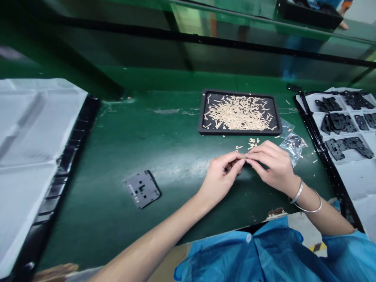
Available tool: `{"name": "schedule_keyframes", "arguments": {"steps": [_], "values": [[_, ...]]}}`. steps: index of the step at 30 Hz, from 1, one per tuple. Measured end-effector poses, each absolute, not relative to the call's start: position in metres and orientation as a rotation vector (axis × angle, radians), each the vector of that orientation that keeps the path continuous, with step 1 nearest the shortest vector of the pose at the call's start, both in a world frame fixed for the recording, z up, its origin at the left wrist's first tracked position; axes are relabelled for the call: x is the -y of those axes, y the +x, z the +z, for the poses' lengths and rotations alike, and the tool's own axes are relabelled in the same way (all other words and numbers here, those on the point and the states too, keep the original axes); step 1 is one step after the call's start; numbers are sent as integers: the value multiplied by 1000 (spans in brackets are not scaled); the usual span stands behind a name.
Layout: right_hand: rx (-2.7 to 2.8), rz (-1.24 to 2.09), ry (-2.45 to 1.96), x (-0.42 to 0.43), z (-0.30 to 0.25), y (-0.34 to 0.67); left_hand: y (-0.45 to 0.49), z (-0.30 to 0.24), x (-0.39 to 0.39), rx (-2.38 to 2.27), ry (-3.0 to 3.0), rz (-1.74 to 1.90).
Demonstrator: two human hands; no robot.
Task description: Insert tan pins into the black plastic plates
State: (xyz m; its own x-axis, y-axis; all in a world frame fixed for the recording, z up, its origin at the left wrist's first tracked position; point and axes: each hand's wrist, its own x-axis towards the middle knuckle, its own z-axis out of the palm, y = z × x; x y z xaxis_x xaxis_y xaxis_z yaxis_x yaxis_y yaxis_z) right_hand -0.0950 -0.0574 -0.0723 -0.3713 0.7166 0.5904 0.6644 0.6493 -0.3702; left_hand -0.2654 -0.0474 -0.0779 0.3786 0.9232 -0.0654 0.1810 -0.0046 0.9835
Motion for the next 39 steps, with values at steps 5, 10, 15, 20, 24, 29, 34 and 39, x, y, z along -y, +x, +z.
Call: {"name": "schedule_keyframes", "arguments": {"steps": [5,10,15,20,24,29,34,39], "values": [[2177,27,-1062,55,-72,-94,-266,-77,47,-1040,1556,803],[2182,69,-1002,54,-69,-92,-268,-76,46,-1035,1563,772],[2237,10,-1010,55,-70,-92,-268,-80,43,-1030,1642,778],[2266,-81,-1031,56,-70,-94,-268,-81,41,-1026,1637,753],[2209,-100,-1060,55,-70,-93,-268,-78,41,-988,1533,741],[2024,-172,-1286,49,-75,-85,-267,-81,41,-972,1245,777],[2048,-66,-1220,52,-75,-90,-264,-86,39,-959,1012,868],[2089,-146,-1077,57,-74,-99,-263,-86,38,-925,994,854]]}}
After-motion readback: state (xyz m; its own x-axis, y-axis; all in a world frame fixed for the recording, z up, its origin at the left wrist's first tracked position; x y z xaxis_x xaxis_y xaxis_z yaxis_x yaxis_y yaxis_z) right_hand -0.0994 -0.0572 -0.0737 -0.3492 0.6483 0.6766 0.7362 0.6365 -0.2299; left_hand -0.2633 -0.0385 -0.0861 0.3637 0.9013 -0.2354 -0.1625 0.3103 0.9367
